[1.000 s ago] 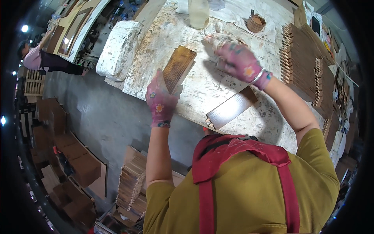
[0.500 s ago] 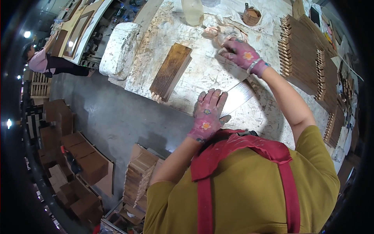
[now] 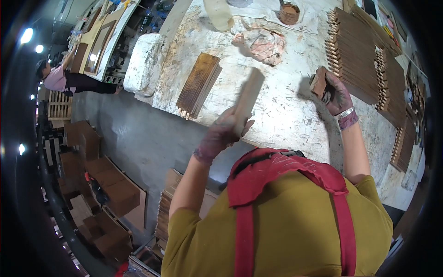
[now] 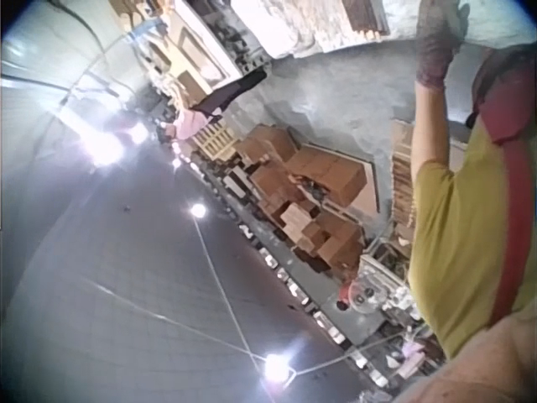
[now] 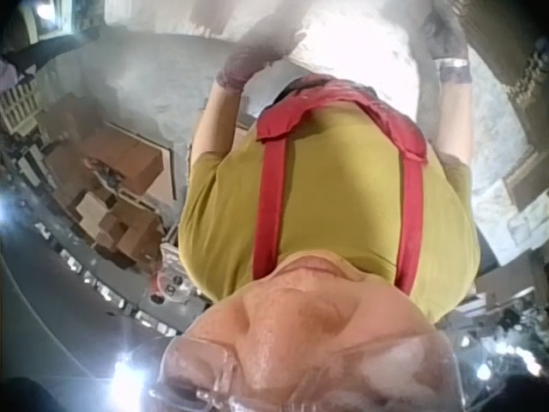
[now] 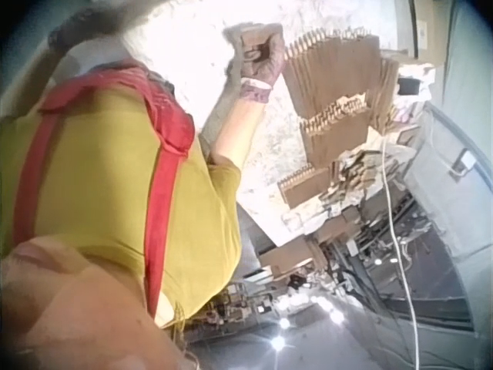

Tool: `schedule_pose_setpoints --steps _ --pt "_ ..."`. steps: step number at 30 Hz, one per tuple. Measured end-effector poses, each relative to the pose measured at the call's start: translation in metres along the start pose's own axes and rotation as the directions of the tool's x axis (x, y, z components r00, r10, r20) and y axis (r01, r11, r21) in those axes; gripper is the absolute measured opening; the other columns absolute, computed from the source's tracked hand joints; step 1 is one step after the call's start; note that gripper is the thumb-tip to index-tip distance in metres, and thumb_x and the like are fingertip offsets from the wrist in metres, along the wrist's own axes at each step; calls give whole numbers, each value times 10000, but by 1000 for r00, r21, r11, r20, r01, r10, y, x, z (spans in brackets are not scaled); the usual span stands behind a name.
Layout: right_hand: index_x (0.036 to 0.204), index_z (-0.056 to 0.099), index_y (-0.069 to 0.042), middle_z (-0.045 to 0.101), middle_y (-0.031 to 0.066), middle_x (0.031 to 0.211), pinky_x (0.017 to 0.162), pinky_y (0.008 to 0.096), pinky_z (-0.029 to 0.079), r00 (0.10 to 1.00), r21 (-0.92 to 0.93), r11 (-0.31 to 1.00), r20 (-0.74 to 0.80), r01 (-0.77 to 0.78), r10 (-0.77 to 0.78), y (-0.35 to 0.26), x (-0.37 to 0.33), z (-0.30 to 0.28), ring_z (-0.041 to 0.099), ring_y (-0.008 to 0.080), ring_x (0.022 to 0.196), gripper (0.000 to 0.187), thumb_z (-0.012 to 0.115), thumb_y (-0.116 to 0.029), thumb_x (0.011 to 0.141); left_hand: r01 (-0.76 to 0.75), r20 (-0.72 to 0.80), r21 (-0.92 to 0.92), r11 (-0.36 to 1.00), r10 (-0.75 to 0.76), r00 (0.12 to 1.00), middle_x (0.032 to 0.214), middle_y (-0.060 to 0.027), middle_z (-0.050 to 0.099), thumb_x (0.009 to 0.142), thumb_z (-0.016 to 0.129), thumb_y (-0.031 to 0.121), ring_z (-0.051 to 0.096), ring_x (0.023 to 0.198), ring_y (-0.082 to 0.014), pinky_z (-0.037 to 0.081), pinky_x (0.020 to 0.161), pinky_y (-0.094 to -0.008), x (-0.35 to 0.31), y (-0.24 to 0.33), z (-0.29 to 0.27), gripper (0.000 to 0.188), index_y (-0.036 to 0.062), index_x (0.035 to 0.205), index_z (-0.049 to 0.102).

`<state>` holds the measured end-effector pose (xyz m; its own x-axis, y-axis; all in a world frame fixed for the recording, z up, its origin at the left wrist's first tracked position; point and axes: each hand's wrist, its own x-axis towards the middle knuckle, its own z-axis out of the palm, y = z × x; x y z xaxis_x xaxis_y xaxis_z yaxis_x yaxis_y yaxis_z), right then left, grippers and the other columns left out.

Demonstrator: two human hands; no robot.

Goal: The person picks up individual wood pieces from a stack on a workbench, wipes them with a cloth, and then places them into new stacks.

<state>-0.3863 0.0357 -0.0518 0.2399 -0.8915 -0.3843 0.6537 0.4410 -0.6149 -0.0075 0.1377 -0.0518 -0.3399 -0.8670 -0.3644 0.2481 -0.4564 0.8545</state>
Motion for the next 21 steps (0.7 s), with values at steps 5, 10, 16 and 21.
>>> schedule_pose_setpoints --steps 5,10,16,21 --pt "1309 528 3 635 163 1211 913 442 593 990 289 947 60 -142 131 19 -18 0 665 288 1071 397 613 -184 969 17 46 -401 916 2 999 1340 -234 532 851 668 511 646 1085 -306 582 798 -284 -30 37 19 880 -42 1453 341" --pt "1292 530 21 638 198 1195 878 409 613 986 188 969 83 -160 147 33 -30 17 677 297 1053 391 619 -163 958 -61 67 -544 837 116 991 1399 -278 487 890 623 465 619 1168 -356 582 898 -408 -32 31 8 813 -68 1438 347" --pt "1268 540 27 658 192 1155 888 401 608 997 17 998 34 -63 63 36 -49 27 682 293 1049 374 616 -158 952 -186 5 -517 835 220 976 1329 -254 542 968 534 340 622 1135 -340 539 954 -444 -54 59 -10 637 -53 1440 364" --pt "1253 541 55 656 211 1150 910 449 586 992 174 980 88 -101 86 47 -54 22 676 314 1048 389 596 -196 962 -281 -203 -295 913 227 952 1397 -213 479 962 572 300 588 1183 -336 492 1024 -456 -69 78 -24 685 19 1508 267"
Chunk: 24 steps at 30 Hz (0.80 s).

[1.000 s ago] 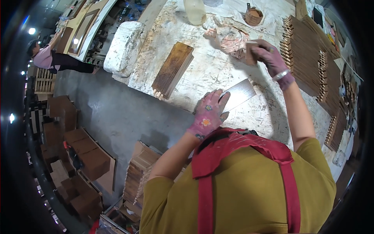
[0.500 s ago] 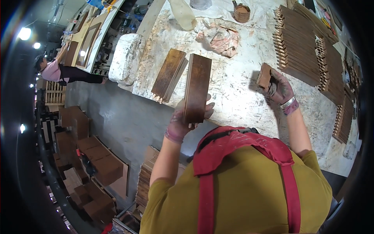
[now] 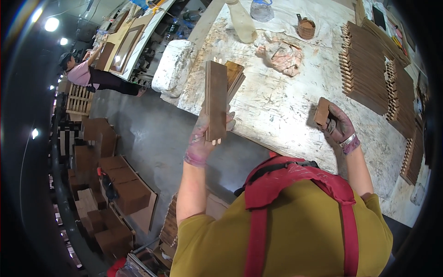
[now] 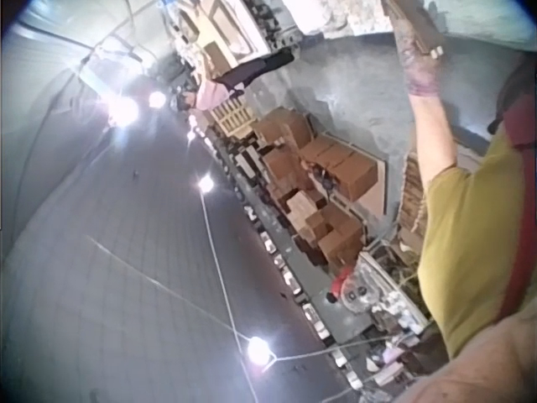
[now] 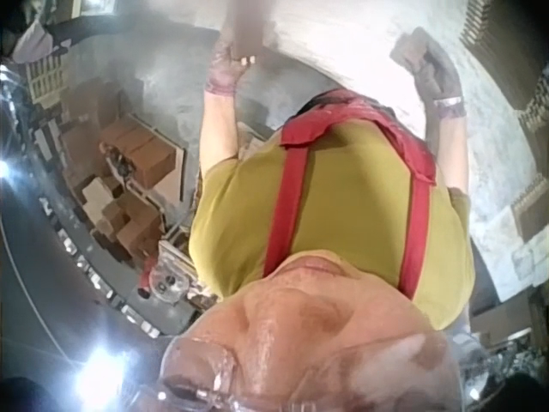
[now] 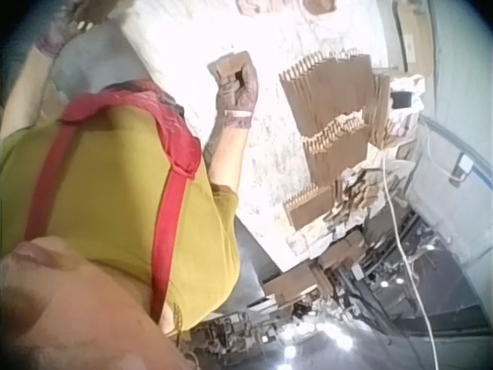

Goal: The person picks up individual wood pieces from a stack on a workbench, wipes them with a cloth, and then places them into new stacks.

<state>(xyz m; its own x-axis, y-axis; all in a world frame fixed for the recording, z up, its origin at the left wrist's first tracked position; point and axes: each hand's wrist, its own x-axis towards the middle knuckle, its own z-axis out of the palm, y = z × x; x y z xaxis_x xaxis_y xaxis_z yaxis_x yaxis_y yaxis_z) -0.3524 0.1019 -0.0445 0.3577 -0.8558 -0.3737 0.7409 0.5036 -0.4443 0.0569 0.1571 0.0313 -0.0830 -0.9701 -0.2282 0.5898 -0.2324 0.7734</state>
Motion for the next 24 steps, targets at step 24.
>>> schedule_pose_setpoints --steps 24 --pt "1337 486 -5 644 81 1020 637 224 448 938 -454 823 116 342 -326 1 -6 77 495 70 623 504 651 -253 931 -344 363 931 -120 388 847 1243 -214 490 766 774 197 504 1164 -359 432 1019 -436 33 -45 87 789 16 1444 415"
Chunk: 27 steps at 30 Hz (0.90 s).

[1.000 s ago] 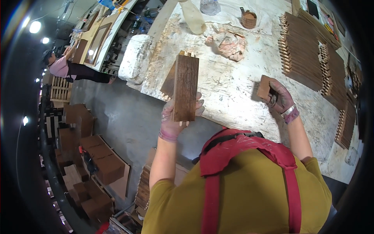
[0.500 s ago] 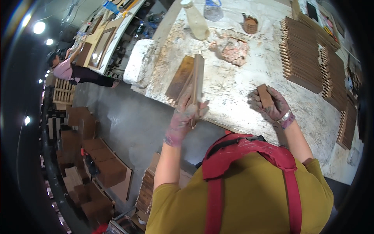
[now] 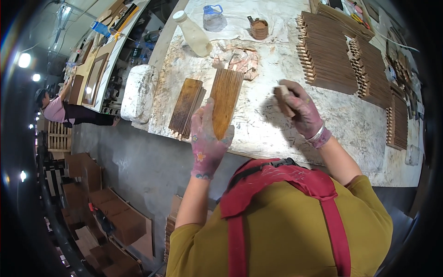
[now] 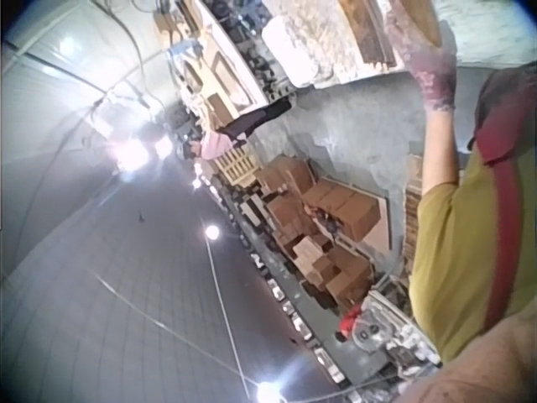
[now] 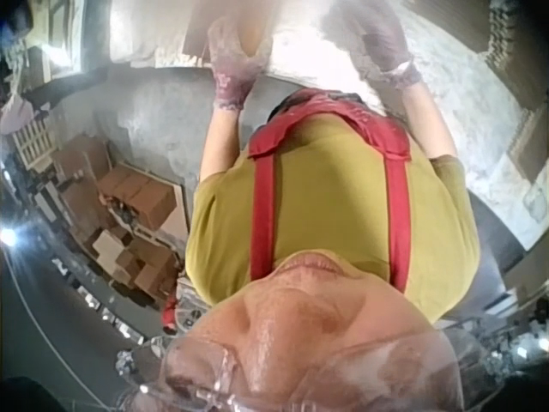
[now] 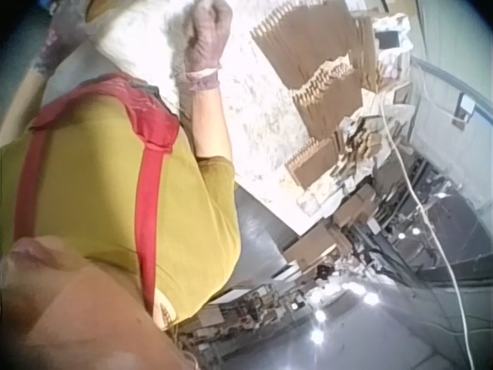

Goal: The person picks up individual wood pieces from a stack on a workbench, wipes them with a cloth, and then places them into new stacks.

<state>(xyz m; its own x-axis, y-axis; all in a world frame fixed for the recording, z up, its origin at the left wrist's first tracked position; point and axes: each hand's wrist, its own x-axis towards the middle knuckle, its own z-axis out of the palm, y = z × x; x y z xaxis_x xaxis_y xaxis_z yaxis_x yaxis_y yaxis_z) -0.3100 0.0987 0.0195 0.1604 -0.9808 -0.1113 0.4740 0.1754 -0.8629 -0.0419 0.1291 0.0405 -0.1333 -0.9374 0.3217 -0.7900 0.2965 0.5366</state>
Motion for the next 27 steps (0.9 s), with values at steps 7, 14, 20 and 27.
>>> schedule_pose_setpoints --steps 7,14,20,27 --pt "1387 482 -14 621 116 1098 788 281 510 966 -3 998 253 -56 55 5 46 51 610 182 876 600 694 -238 871 -28 107 -127 992 42 993 1179 -216 537 769 748 158 561 1089 -354 480 952 -427 -21 15 14 722 4 1409 451" --pt "1427 394 -4 601 118 1177 840 356 576 996 32 999 -82 -43 46 19 66 -28 644 196 924 616 675 -238 932 88 8 27 996 -88 996 1193 -218 542 765 759 188 560 1088 -366 470 966 -430 -45 -32 33 801 -16 1452 401" --pt "1311 499 -28 658 156 1132 852 426 595 932 253 897 104 -362 347 59 45 -49 682 255 972 407 579 -272 996 546 401 -749 375 -399 825 1213 -121 559 879 693 194 579 1085 -180 509 881 -317 -42 -53 64 720 41 1496 356" --pt "1341 493 -25 649 159 1166 902 428 579 925 326 867 101 -378 365 44 26 -40 657 258 1050 373 534 -193 1012 610 578 -790 -68 -416 702 1151 -25 615 1046 490 266 600 849 -74 499 634 -193 -21 -9 45 472 60 1463 406"
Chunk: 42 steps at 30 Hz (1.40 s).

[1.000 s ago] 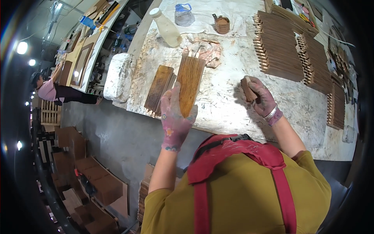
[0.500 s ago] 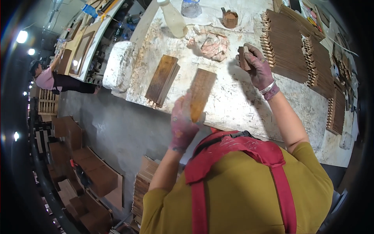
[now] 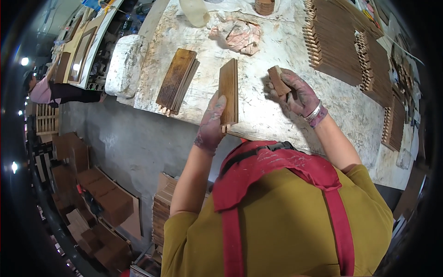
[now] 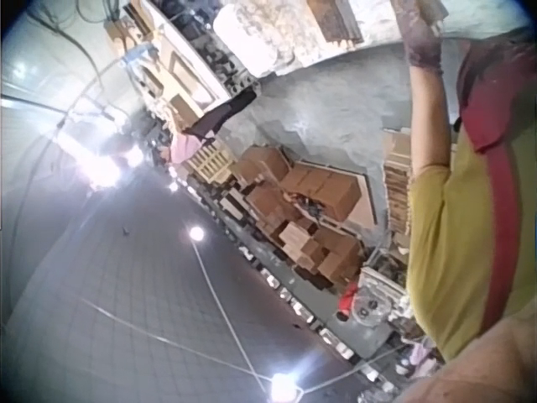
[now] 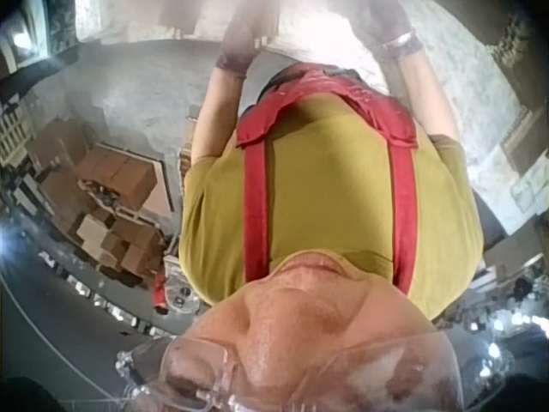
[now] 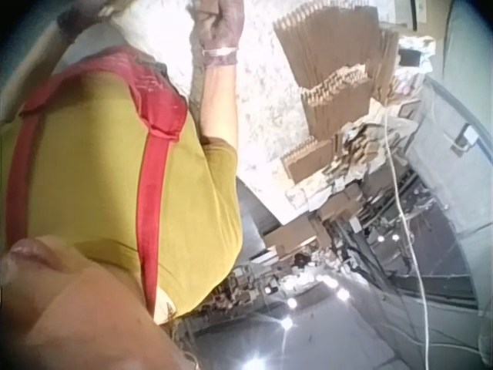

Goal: The person picks up individual wood pieces from a stack on a workbench, wipes them with a cloth, and then places them into new stacks.

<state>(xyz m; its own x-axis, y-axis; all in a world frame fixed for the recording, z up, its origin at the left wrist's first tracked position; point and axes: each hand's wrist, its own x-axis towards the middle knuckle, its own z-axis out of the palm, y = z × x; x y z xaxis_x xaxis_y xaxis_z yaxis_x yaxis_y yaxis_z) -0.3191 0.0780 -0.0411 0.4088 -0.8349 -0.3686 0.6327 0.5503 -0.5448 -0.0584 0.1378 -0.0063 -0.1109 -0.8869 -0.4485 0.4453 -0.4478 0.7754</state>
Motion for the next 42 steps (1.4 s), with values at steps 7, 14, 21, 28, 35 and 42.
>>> schedule_pose_setpoints --steps 7,14,21,28,35,42 --pt "1334 543 -5 615 93 1231 949 301 480 924 -750 562 178 350 -338 -1 -24 40 591 179 1099 592 710 -370 898 91 8 -123 988 -90 996 1025 -10 613 1041 496 285 589 790 -71 497 628 -196 -11 0 19 391 61 1362 495" --pt "1243 626 -30 613 121 1216 985 365 455 785 -799 112 537 591 -310 -10 -38 77 593 263 1120 382 646 -259 937 26 211 -174 984 12 978 1229 -111 579 1045 467 203 622 1061 -178 527 925 -297 -4 -12 8 456 0 1441 367" --pt "1224 653 -79 626 148 1198 901 464 487 603 -598 -183 797 780 -33 -5 -47 97 615 342 1061 366 641 -183 873 0 227 -325 946 78 971 1179 -116 618 1008 526 160 663 984 -194 598 768 -304 -8 -3 24 471 15 1432 380" --pt "1221 673 -161 652 101 1196 956 386 509 559 -663 -409 748 627 -356 -51 9 60 609 281 1126 322 663 -151 899 -4 202 -24 1000 9 979 1325 -136 538 931 467 25 603 1123 -182 527 939 -304 -16 4 27 650 12 1538 236" --pt "1192 658 -65 651 134 1204 995 360 487 618 -838 -116 479 533 -624 -65 11 42 605 271 1148 402 609 -385 954 -138 182 -10 990 137 974 1474 -130 401 810 565 80 494 1254 -213 400 1026 -326 -14 19 36 868 19 1566 140" --pt "1219 644 -67 657 136 1164 958 432 500 562 -701 -218 688 679 -459 -34 -39 69 613 312 1125 323 637 -217 932 -262 183 -67 963 270 945 1563 -141 307 862 556 96 427 1363 -241 335 1144 -359 0 7 34 864 30 1581 82"
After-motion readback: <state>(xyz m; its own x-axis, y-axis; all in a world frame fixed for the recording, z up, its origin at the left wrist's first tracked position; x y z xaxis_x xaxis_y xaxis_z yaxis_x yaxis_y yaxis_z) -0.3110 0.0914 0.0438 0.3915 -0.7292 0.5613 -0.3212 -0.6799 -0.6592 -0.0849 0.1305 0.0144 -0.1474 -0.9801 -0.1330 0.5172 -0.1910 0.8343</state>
